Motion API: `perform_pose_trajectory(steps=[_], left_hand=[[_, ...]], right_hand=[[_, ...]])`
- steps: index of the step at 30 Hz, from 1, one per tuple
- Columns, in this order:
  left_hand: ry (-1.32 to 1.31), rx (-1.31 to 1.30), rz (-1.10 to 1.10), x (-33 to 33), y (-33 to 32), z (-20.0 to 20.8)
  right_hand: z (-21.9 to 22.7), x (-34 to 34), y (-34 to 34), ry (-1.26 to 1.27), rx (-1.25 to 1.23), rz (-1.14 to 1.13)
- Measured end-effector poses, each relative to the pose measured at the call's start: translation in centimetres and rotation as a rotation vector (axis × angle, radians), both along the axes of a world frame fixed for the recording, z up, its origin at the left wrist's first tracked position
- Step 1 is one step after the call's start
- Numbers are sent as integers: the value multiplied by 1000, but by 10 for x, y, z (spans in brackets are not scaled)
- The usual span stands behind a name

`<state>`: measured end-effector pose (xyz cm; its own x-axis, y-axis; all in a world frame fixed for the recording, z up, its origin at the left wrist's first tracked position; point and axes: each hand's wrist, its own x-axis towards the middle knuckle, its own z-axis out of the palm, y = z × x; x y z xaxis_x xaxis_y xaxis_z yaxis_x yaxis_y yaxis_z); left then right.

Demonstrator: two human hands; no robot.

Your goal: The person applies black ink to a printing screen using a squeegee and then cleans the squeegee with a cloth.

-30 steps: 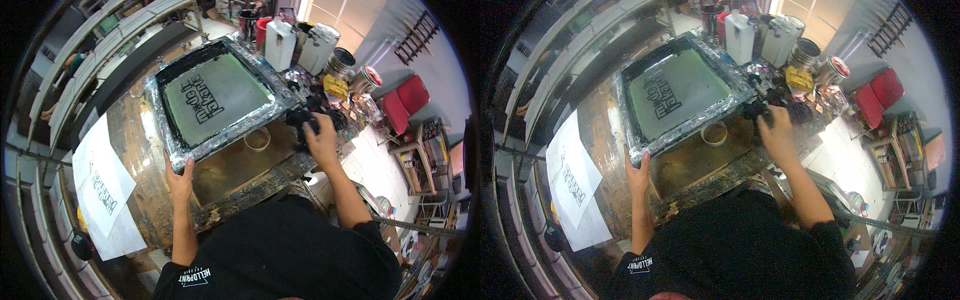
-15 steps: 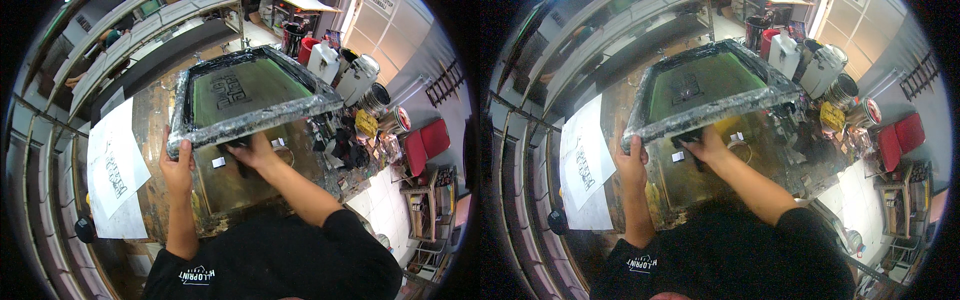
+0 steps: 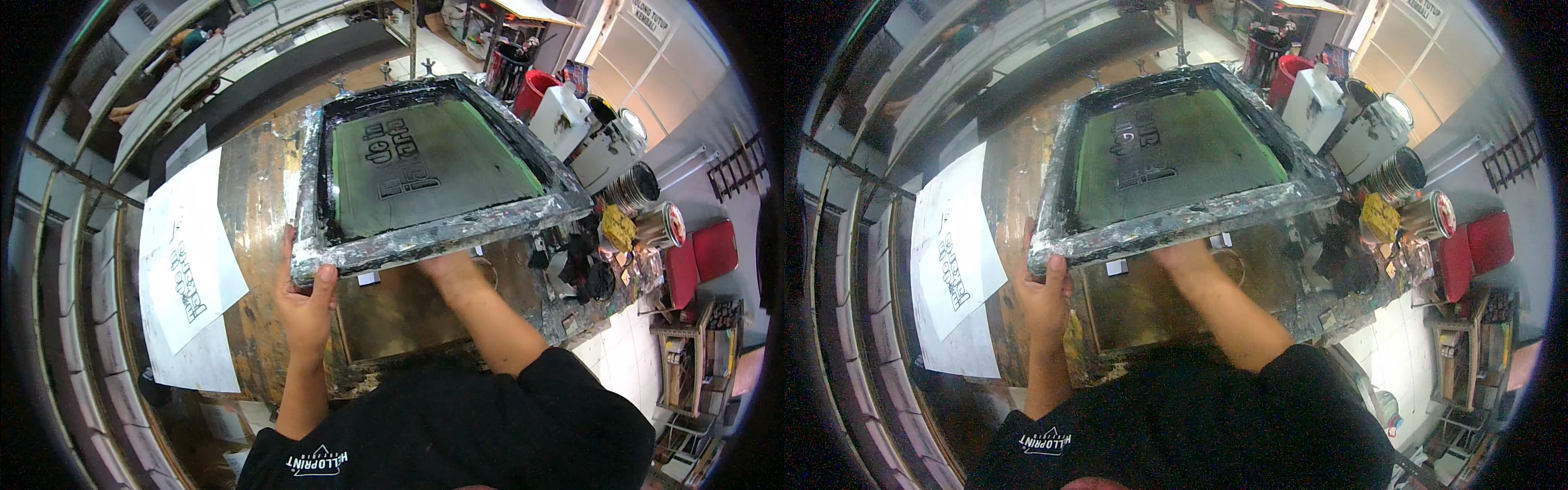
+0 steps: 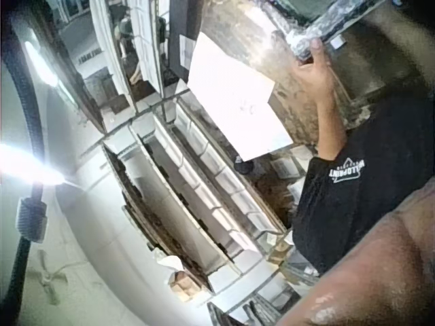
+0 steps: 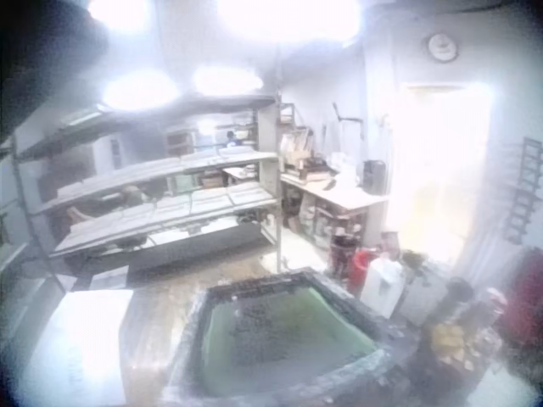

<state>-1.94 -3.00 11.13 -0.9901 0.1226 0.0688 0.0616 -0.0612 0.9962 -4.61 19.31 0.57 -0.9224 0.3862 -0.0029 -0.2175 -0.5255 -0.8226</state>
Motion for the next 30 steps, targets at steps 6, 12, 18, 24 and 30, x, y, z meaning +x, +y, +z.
perform_pose_trajectory(steps=[6,12,18,24,30], left_hand=[[42,-1,-10,-4,0,2],[30,78,5,-7,5,10],[51,116,12,-13,9,18],[73,98,32,-11,10,19],[13,94,3,-6,5,9]], right_hand=[[2,-59,-3,-38,-145,9],[4,-79,12,-62,-209,-6],[-4,-100,14,-87,-371,-18],[-5,-106,12,-105,-532,-1],[-9,-49,4,-133,-853,196]])
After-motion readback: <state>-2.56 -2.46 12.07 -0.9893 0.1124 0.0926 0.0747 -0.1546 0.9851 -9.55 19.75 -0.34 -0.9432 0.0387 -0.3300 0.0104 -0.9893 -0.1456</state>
